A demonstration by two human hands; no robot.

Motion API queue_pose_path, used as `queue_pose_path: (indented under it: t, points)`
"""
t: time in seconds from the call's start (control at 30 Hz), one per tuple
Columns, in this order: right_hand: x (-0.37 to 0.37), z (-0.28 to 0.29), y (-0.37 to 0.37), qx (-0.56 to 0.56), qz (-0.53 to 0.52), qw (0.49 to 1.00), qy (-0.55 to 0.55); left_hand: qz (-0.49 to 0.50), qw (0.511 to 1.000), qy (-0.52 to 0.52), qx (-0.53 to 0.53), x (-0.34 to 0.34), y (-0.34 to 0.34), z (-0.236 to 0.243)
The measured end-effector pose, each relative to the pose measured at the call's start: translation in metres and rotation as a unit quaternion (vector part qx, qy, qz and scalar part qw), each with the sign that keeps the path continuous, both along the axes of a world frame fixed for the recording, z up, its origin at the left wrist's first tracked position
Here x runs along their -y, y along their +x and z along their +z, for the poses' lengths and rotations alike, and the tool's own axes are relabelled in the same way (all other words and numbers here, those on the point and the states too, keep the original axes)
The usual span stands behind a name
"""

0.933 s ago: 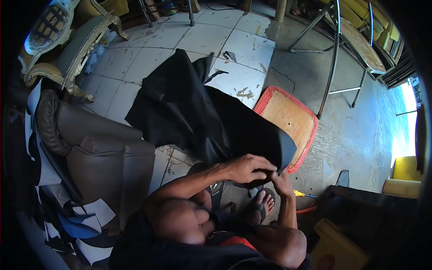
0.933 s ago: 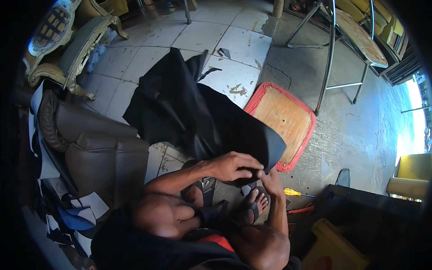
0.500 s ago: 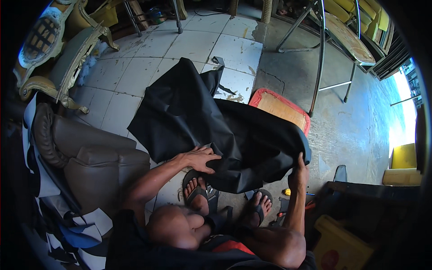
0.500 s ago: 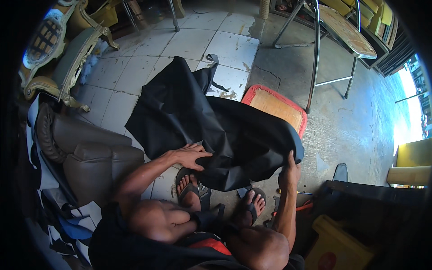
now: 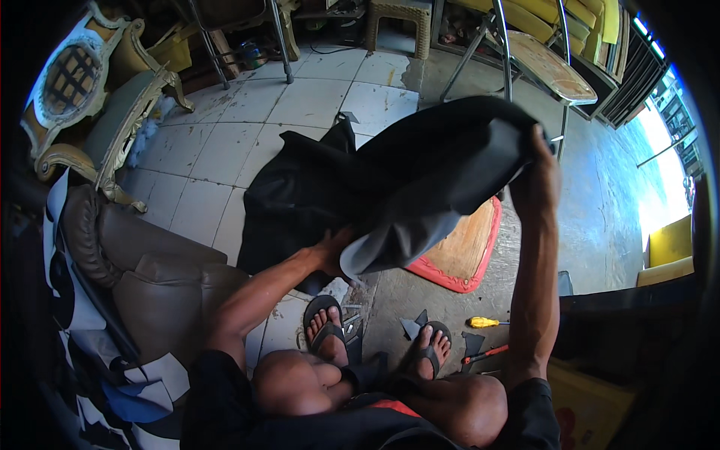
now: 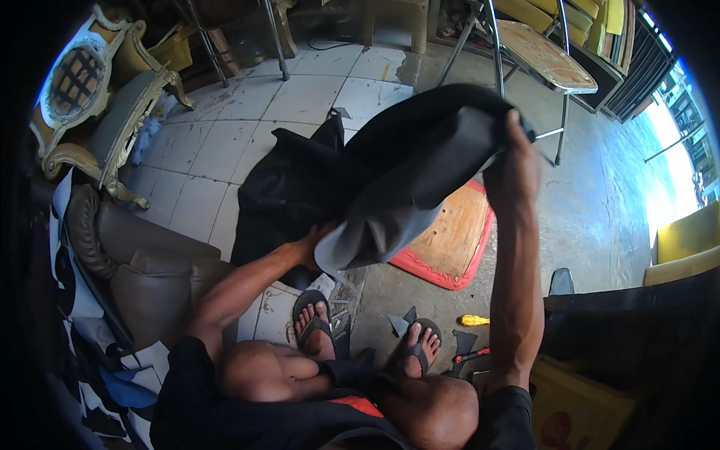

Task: The person covers a wooden chair seat with black fabric, using shears to trim the material and a staple gun to secure it to the underside. They then place the reupholstered seat onto a metal chair frame.

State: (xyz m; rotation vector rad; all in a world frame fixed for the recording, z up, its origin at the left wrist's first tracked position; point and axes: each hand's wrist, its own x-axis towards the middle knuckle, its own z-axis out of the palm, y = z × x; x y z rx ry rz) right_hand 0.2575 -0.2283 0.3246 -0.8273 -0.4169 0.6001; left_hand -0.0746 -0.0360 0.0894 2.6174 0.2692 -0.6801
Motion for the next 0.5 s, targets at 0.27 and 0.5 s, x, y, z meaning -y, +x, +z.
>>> queue_pose_path:
  t: [0.27,0.5]
  points:
    - [-0.003,0.111,-0.037,0.196,-0.072,0.976,0.062,0.250,0.860,-0.173,0.409,0.093,0.059,0.043]
    - [-0.066,0.221,0.010,0.670,-0.102,0.735,-0.028,0.304,0.696,-0.164,0.629,-0.043,0.165,0.210]
